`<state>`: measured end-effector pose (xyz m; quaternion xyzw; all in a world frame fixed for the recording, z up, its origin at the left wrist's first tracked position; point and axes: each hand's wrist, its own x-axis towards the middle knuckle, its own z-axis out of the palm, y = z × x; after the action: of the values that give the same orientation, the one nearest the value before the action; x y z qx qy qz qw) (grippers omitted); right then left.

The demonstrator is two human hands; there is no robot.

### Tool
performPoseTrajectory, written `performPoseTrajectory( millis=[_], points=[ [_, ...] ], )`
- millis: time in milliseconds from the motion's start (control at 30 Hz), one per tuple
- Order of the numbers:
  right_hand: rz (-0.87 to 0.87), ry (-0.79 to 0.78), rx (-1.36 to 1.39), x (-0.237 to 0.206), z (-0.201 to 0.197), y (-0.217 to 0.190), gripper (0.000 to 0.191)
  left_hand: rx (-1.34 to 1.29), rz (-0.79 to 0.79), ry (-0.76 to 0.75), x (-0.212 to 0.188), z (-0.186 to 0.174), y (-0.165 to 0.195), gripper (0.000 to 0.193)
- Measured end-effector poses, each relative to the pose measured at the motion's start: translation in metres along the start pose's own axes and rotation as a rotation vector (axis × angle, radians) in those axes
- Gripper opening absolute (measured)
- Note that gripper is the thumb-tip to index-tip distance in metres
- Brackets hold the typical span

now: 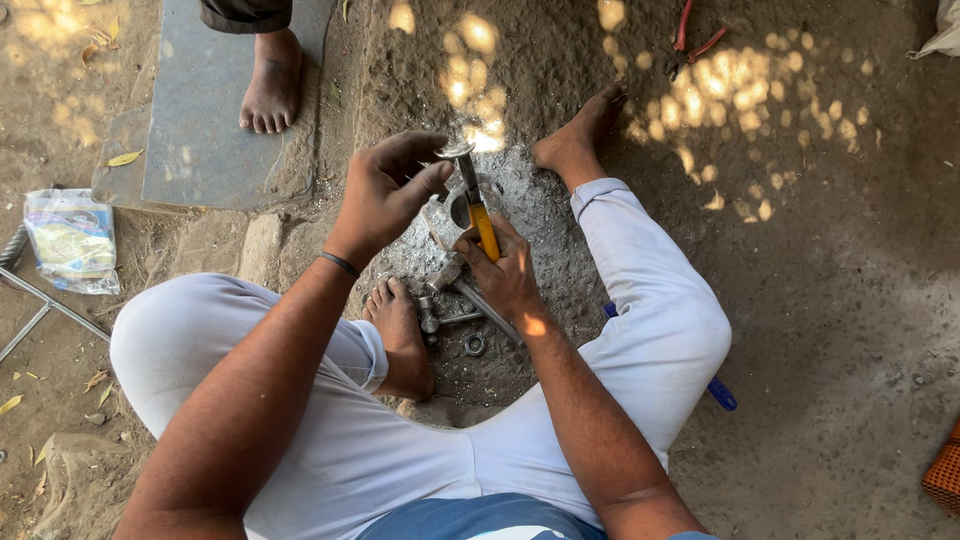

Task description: The person sits on the ground holding a small metal component and works on it with yellow-handled pliers, repositioning it repeatedly. They strike and press the part against a stone block using a hammer, turning it over between strikes while other people sit nearby.

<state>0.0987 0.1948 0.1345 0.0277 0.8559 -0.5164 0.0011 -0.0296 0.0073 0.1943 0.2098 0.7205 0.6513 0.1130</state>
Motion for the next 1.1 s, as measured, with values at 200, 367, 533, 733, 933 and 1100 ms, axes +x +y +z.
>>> performPoseTrajectory(
  millis=[200, 367, 533, 733, 933, 1100],
  points=[
    [0.014, 0.011, 0.038, 0.001, 0.001, -0.004, 0.058, -0.203, -0.11, 0.027, 0.001, -0.002, 0.001, 0.025],
    [0.046, -0.028, 0.055, -0.001, 0.002, -0.011, 0.061, -0.168, -0.035, 0.119, 0.002, -0.003, -0.008, 0.017],
    [0.096, -0.049, 0.0, -0.001, 0.002, -0.014, 0.062, -0.183, -0.006, 0.158, 0.003, -0.001, -0.01, 0.018],
    [0.151, -0.085, 0.071, -0.005, 0.004, -0.009, 0.068, -0.223, -0.067, 0.114, 0.004, 0.002, -0.008, 0.02],
    [0.173, -0.066, 0.049, -0.006, 0.014, 0.012, 0.06, -0.141, -0.085, 0.117, 0.001, 0.003, -0.01, 0.024],
    [0.162, -0.019, 0.773, -0.013, 0.037, 0.034, 0.021, 0.091, -0.383, -0.178, -0.01, 0.028, -0.019, 0.046]
  ],
)
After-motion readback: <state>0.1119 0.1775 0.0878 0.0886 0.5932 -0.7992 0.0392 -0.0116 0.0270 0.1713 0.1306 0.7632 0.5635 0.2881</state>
